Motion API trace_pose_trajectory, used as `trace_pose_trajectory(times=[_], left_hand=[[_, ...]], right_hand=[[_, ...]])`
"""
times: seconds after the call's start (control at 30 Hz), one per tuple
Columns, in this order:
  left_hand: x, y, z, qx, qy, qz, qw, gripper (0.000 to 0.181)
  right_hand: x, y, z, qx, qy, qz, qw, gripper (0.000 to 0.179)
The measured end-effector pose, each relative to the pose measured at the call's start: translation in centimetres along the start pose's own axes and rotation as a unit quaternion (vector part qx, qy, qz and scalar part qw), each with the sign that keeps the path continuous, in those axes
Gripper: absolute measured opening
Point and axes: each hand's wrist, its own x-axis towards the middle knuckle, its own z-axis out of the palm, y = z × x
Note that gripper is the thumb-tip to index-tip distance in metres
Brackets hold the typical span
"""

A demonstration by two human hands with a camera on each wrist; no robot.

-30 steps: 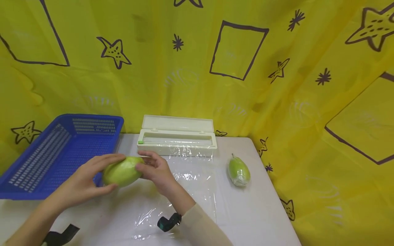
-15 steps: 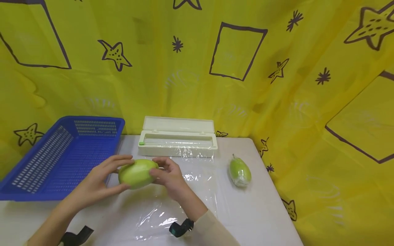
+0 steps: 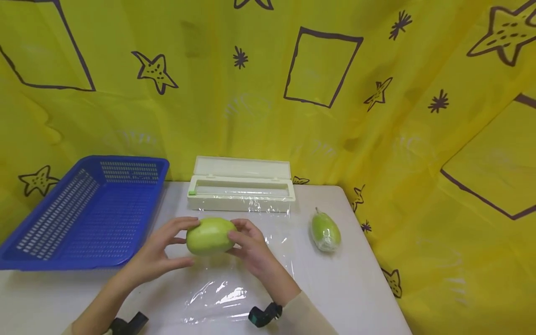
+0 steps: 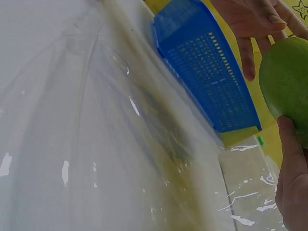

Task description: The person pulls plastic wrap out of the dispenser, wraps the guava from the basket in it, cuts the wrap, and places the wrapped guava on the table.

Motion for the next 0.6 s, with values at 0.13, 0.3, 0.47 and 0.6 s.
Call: trace_pose_trajectory(times=[0.13, 0.3, 0.47, 0.6], left_hand=[[0.4, -0.3, 1.3, -0.008, 0.002, -0.002, 1.0, 0.082], [0.3, -0.6, 2.7, -0.006, 0.0, -0.008, 0.9999, 0.077], [0.2, -0.8, 3.9, 0.001, -0.012, -0.01, 0.9999, 0.075], [0.4, -1.0, 4.7, 0.01, -0.026, -0.008, 0.9996, 0.074]], right_hand=[[-0.4, -0.1, -0.9, -0.021, -0.004, 0.006, 0.9998, 0.025], [-1.2, -0.1, -2.0, -0.089, 0.001, 0.014, 0.9959, 0.031], [-1.9, -0.2, -3.3, -0.223, -0.004, 0.001, 0.9749, 0.04], [-2.2, -0.2, -4.1, -0.295, -0.018, -0.015, 0.9553, 0.049]])
